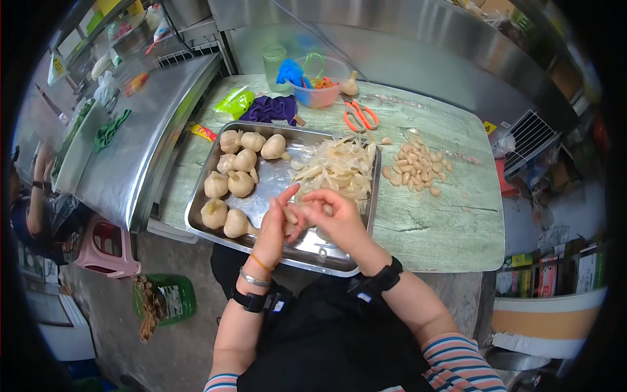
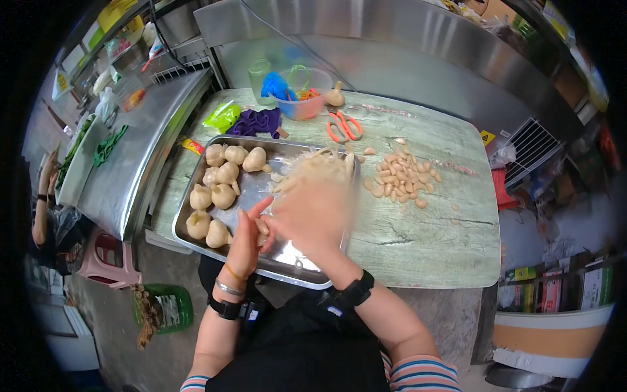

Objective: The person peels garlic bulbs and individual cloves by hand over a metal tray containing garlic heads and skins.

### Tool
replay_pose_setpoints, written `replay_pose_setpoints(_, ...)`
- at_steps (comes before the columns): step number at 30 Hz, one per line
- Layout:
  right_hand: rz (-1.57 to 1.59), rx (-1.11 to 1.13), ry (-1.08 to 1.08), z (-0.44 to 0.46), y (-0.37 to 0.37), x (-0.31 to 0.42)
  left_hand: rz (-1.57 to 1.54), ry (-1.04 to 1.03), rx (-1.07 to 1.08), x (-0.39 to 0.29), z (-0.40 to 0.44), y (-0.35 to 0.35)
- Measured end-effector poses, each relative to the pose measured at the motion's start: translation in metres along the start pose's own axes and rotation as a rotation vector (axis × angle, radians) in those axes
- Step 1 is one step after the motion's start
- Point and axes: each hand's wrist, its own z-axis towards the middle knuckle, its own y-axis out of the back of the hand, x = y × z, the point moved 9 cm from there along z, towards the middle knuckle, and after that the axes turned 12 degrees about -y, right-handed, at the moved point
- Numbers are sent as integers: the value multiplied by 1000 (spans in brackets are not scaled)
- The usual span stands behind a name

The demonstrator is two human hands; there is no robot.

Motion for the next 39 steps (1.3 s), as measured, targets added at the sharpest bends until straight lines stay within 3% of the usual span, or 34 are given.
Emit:
replay_pose_setpoints(2,-644,30,298,-22,-45,22,80,-54,36,-11,-3,-13)
replay_pose_setpoints(3,-644,29,297,-24,-47,26,161,-109,70,-18,-4,-19)
replay_pose_setpoints(5,-532,20,-23,-16,-36,9,155,-84,95,-14,-4,-16)
replay_pose_setpoints(6,-285,107,21,-7,-28,-1,117,-41,20,-16,-3,-12)
replay_pose_setpoints(10,-204,-41,2,1,0,2,98,-29,-98,-12,-2,7)
replay_pose_setpoints(17,-302,-83,118,6,8,3,389,-190,-214,-22,-10,13)
replay_pose_setpoints(23,-418,-106,101,5,6,4,738,-404,-171,-49,-15,-8)
replay_pose_setpoints(26,-541,-110,95,7,7,3,792,-390,-146,-50,-15,-12)
replay_pose_setpoints(32,-429,-97,77,10,12,-4,863,-506,-84,-54,-18,-21)
replay_pose_setpoints(34,-329,-15,-47,8,6,-9,879,-533,-76,-58,-18,-22)
replay_pose_setpoints(39,-239,40,-117,5,-2,-10,848,-531,-61,-49,-15,-12)
